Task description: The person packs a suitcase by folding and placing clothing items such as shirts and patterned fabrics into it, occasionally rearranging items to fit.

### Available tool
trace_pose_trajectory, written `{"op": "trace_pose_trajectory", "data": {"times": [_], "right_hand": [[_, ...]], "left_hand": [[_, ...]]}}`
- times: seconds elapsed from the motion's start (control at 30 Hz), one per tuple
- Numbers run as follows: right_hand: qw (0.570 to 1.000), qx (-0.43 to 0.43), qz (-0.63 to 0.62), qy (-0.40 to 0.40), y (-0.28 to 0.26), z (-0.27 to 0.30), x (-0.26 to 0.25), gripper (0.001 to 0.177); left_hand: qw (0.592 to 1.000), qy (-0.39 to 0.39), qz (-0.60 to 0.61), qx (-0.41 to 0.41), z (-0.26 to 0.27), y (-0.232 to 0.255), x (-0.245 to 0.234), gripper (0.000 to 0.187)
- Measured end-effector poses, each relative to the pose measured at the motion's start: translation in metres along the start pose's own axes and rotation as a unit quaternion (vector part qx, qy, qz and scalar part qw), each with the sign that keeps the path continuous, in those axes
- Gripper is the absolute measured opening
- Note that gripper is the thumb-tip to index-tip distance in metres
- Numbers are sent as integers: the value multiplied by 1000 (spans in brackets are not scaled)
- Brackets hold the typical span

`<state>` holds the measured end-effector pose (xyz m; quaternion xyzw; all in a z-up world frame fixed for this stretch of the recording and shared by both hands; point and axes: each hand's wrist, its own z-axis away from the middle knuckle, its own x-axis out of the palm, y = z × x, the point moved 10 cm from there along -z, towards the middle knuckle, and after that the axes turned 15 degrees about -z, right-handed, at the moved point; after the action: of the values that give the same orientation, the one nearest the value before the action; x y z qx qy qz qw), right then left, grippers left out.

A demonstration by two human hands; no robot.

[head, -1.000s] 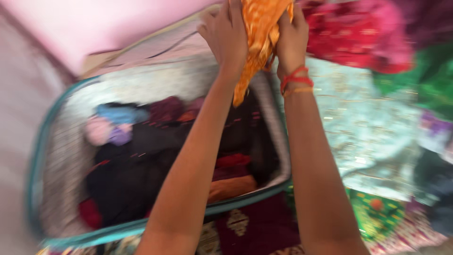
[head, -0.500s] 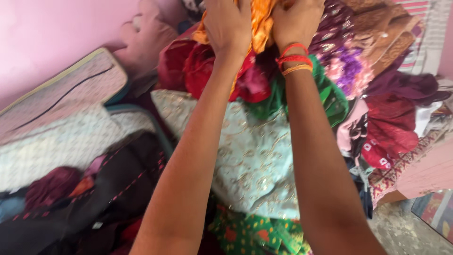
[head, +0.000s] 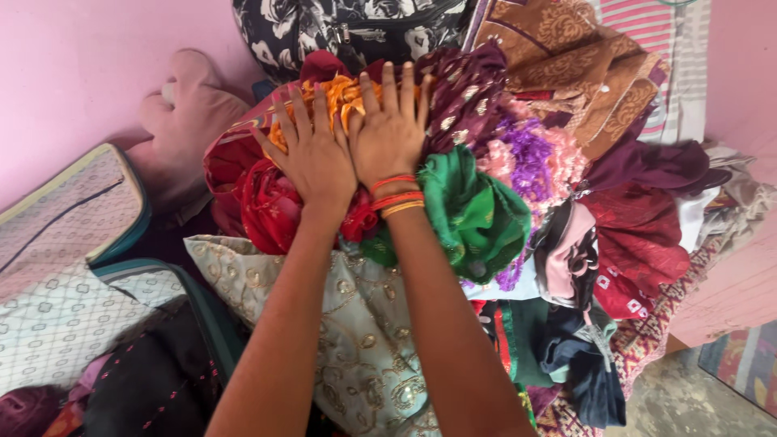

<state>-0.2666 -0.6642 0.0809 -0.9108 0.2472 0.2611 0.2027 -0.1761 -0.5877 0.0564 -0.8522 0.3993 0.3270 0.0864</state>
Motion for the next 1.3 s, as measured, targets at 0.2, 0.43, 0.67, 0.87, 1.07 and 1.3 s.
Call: {"op": "trace_pose_trajectory", "data": {"times": [0.2, 0.43, 0.67, 0.87, 1.07, 1.3], "right_hand": [[1000, 27, -8, -8, 2, 2, 5, 57], [988, 137, -63, -38, -3, -11, -10, 62], [950, 258, -124, -125, -50, -7, -55, 64], [973, 218, -72, 2, -95, 11, -114, 76], [989, 66, -92, 96, -174, 45, -100, 74], [983, 20, -170, -64, -290, 146, 20, 62]], "left_hand": [[999, -46, -5, 12, -1, -2, 27, 57], [985, -169, 15, 31, -16, -20, 26, 56], [965, -262, 11, 32, -14, -41, -15, 96], [976, -211, 33, 39, -10, -66, -42, 96], [976, -217, 6, -15, 30, -143, -68, 103], [984, -150, -47, -82, 111, -314, -86, 62]]}}
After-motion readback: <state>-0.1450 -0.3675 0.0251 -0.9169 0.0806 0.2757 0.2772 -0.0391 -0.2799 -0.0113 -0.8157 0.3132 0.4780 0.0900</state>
